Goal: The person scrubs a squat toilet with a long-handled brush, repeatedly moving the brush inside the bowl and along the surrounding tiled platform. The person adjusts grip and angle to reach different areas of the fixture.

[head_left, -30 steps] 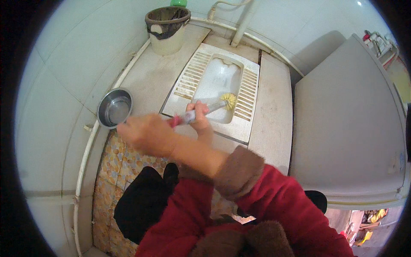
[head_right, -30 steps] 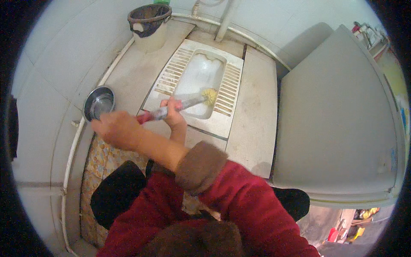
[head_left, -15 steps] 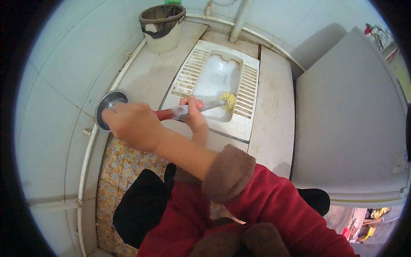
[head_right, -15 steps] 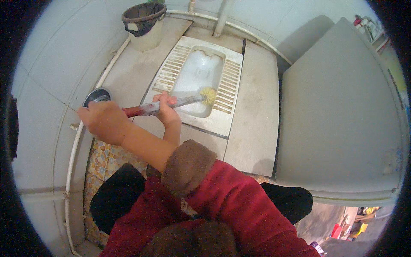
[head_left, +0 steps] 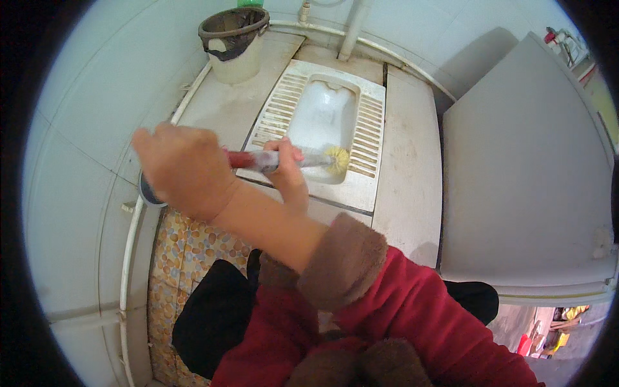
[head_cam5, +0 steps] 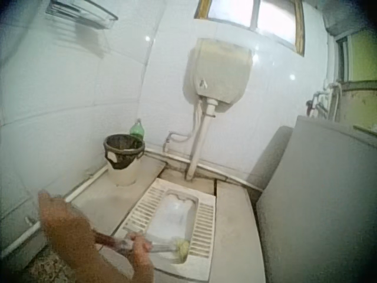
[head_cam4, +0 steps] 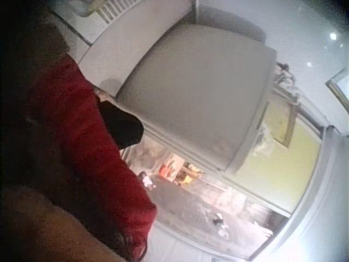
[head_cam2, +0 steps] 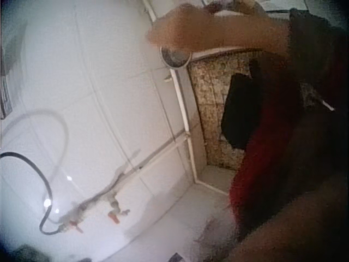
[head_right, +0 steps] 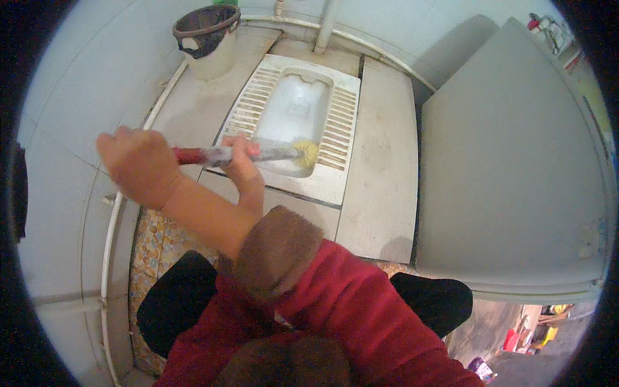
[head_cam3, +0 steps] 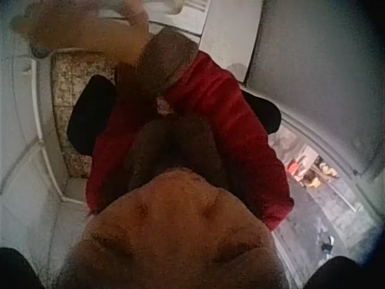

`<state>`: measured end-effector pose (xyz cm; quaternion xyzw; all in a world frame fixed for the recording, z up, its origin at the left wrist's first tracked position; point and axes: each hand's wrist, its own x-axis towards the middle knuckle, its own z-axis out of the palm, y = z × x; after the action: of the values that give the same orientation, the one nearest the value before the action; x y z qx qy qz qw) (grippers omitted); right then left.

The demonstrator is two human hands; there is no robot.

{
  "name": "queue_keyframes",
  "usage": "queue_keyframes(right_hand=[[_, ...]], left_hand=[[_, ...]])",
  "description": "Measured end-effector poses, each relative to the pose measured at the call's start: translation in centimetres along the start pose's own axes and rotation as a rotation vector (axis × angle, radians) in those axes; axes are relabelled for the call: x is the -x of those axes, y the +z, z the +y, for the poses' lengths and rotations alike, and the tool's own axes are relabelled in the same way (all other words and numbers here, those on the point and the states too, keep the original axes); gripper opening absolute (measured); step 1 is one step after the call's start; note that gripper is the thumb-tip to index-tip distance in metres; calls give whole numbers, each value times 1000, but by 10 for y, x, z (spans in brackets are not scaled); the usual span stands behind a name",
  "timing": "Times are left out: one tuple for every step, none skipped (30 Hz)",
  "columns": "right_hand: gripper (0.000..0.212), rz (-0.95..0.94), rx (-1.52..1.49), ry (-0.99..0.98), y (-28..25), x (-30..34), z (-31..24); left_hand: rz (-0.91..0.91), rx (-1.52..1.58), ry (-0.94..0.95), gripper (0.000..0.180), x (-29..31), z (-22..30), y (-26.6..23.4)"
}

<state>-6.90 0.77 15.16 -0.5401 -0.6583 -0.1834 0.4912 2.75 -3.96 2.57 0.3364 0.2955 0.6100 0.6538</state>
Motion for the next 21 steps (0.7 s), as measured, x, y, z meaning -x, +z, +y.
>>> queue_keyframes(right_hand=[[18,16,39,3,-6,0,0],[17,-8,-2,-19,-10,-2,-4],[15,-21,-29,-40,-12,-4,-11],[14,-115,-31,-39,-13,-6,-18],[13,-4,-58,-39,-10,-10,-29],[13,26,-56,-10,-3,-16,-41],[13,27,-81,-1,3,-19,-47],[13,61,-24,45,9,-22,-47],[13,70,9,62,15,-24,-45],[13,167,60,66,20,-24,-37],[13,97,52,68,23,-23,-29],[13,106,54,63,24,-18,-19],[13,197,57,27,24,-13,-11],[13,98,46,38,22,-8,-5],[12,82,40,19,20,-3,-2],[12,103,59,5,18,2,-2],[12,27,29,-17,17,5,-6],[12,-12,19,-28,17,8,-15],[12,-138,23,-24,17,10,-26],[12,-13,-21,-38,20,10,-37],[12,28,-46,-31,24,8,-48]], left_hand=[[3,-18,-9,23,0,-1,5],[-3,-62,-31,23,1,2,5],[-7,-124,-54,24,1,7,2],[-6,-68,17,24,2,13,-5],[2,-44,8,24,5,22,-16],[36,-41,-66,24,8,29,-25],[-17,-62,-79,26,7,35,-37],[-81,-29,-64,25,6,36,-41],[-102,-2,-69,25,4,35,-43],[-159,61,-19,25,1,30,-42],[-134,60,-66,25,-3,23,-37],[-68,37,-102,25,-5,13,-31],[-54,47,-76,24,-6,4,-23],[-49,54,-45,24,-9,-2,-18],[-14,26,-48,23,-12,-7,-14],[-31,65,-36,23,-11,-9,-13],[-6,93,-35,22,-11,-8,-16],[32,74,-112,22,-10,-5,-20],[32,64,-53,23,-6,1,-28],[-1,103,-79,24,-1,9,-40],[-35,143,-106,25,4,17,-51]])
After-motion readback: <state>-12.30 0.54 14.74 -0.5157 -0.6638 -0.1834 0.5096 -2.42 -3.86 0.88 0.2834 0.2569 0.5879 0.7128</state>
